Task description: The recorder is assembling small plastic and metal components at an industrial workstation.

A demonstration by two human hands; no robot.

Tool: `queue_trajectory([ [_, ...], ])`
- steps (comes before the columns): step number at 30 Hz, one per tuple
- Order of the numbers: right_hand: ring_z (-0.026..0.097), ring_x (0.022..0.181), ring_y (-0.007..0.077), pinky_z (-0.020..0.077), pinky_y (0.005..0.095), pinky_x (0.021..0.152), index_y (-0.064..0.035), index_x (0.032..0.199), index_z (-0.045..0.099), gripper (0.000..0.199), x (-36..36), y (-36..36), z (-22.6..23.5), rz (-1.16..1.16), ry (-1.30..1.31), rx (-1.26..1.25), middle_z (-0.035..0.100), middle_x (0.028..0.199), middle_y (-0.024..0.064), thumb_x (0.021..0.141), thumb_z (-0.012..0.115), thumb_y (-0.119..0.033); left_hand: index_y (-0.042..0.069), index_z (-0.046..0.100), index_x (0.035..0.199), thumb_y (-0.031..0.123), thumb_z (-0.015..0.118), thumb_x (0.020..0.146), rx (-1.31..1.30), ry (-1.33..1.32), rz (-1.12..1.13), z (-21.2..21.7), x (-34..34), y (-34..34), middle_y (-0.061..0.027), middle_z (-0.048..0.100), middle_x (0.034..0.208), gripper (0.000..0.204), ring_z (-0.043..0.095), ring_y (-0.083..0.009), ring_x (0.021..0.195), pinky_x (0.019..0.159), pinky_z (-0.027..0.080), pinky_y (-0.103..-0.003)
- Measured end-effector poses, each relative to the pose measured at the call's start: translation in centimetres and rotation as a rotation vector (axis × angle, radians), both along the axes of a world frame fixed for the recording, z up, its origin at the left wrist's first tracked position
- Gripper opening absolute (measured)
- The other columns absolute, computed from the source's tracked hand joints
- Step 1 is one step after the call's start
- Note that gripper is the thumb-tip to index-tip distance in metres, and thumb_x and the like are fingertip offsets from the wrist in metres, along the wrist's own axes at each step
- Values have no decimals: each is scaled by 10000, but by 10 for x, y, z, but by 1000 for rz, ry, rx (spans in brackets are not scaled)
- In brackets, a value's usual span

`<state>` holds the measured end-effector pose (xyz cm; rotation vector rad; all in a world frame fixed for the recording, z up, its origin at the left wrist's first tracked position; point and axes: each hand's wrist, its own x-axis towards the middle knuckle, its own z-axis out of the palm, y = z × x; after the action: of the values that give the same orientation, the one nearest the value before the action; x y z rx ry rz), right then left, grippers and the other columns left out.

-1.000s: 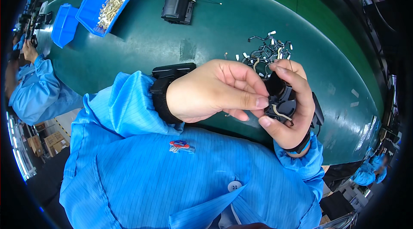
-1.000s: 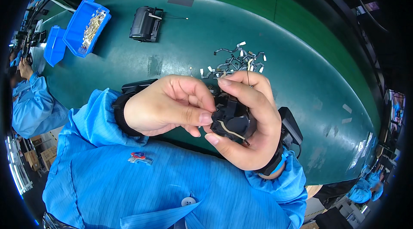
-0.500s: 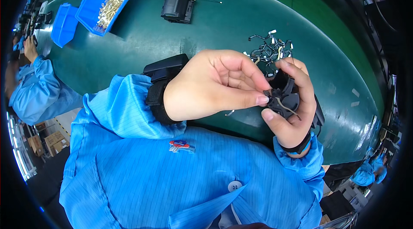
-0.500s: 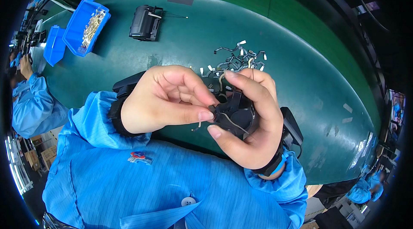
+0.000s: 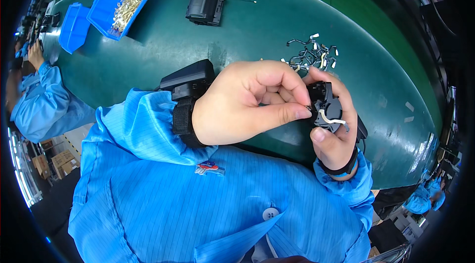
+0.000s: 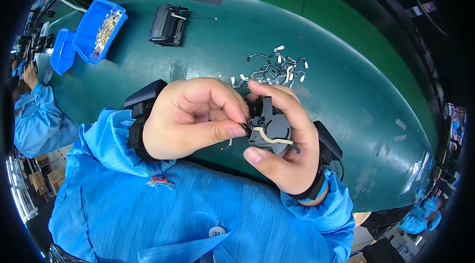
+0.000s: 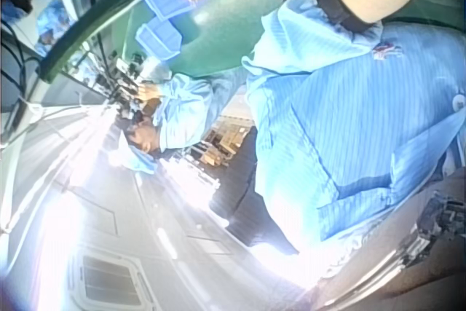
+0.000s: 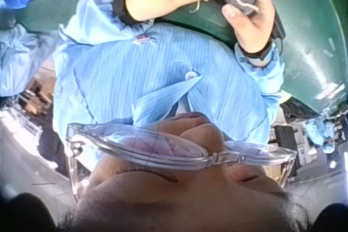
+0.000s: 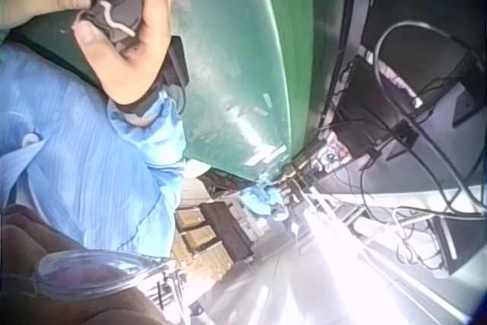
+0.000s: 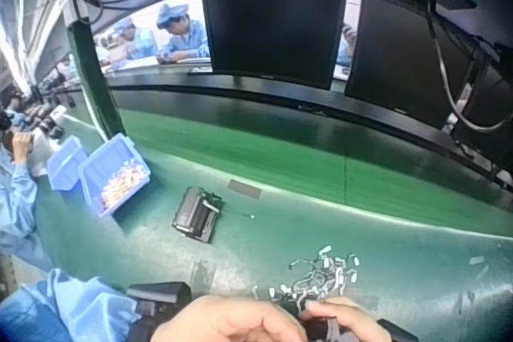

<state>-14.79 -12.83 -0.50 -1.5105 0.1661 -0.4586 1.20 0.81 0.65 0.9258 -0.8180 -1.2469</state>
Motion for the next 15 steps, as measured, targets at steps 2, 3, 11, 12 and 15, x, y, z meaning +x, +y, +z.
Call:
queue_trajectory([
  [2,520,1137,212,385,330,995,17,1344,500,677,3,0,1,7,8,52,530,1214,134,728,749,-116,-14,580,1033,-98,620,886,-23,-3,49,0,0,0,-83,605,1033,174,604,-117,930,784,504,-254],
  [3,519,1141,212,383,329,997,15,1345,500,679,4,-1,1,17,2,39,529,1215,135,727,751,-114,-14,580,1033,-98,620,886,-23,-1,51,-1,0,0,-83,605,1033,174,604,-117,930,784,504,-254],
  [11,539,1077,213,408,317,949,39,1319,515,685,5,-4,9,-16,10,-257,531,1178,152,691,753,-94,-19,618,982,-44,698,841,-142,-505,140,2,4,1,-111,653,952,164,653,-160,856,750,520,-275],
  [12,546,1055,214,417,314,930,50,1312,517,686,4,-4,11,-30,0,-333,532,1167,155,684,752,-94,-19,618,982,-44,698,841,-142,-505,141,2,4,1,-111,653,952,164,653,-160,856,750,520,-275],
  [15,556,1025,216,431,309,901,65,1305,517,691,3,-4,11,-39,-9,-354,534,1161,162,674,751,-93,-10,638,958,-34,714,827,-202,-476,152,2,3,1,-122,670,921,154,664,-195,859,758,528,-299],
])
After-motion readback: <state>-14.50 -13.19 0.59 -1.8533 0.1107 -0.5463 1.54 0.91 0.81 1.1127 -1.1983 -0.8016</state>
